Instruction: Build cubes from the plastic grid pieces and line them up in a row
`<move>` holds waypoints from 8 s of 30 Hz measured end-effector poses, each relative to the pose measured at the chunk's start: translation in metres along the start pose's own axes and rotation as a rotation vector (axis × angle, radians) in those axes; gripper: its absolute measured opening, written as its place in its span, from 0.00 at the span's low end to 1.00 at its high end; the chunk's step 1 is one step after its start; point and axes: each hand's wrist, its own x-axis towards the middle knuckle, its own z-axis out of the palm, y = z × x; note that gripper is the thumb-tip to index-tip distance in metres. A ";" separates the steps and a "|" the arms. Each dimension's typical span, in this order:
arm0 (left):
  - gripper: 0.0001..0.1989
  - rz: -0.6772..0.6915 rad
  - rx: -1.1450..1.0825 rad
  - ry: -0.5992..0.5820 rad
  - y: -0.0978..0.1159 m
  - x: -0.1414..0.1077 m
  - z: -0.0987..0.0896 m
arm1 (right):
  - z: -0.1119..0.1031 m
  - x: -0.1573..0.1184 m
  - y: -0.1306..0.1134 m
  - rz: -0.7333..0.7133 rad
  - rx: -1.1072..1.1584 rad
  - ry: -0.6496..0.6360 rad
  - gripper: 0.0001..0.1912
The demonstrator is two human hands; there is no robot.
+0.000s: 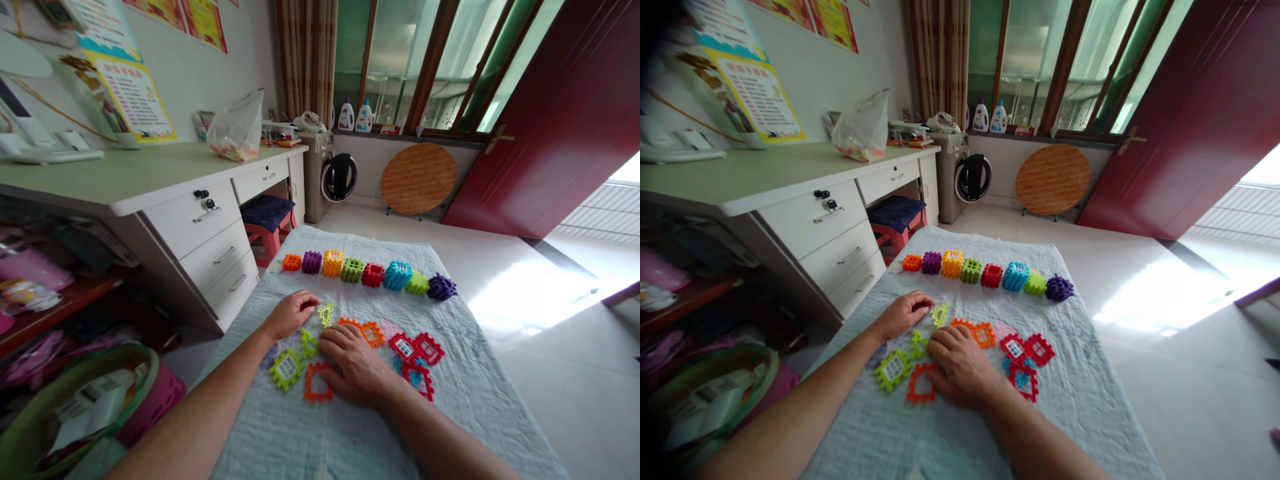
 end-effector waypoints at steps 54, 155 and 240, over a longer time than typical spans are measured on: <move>0.11 -0.016 0.005 -0.019 -0.003 0.004 -0.002 | -0.148 -0.056 0.163 0.756 -0.643 0.167 0.24; 0.13 -0.016 0.005 0.102 0.001 0.003 -0.002 | 0.011 0.057 0.049 0.391 -0.236 0.116 0.18; 0.13 0.134 0.232 0.019 0.014 0.001 0.001 | -0.001 0.053 0.052 0.456 -0.250 0.025 0.21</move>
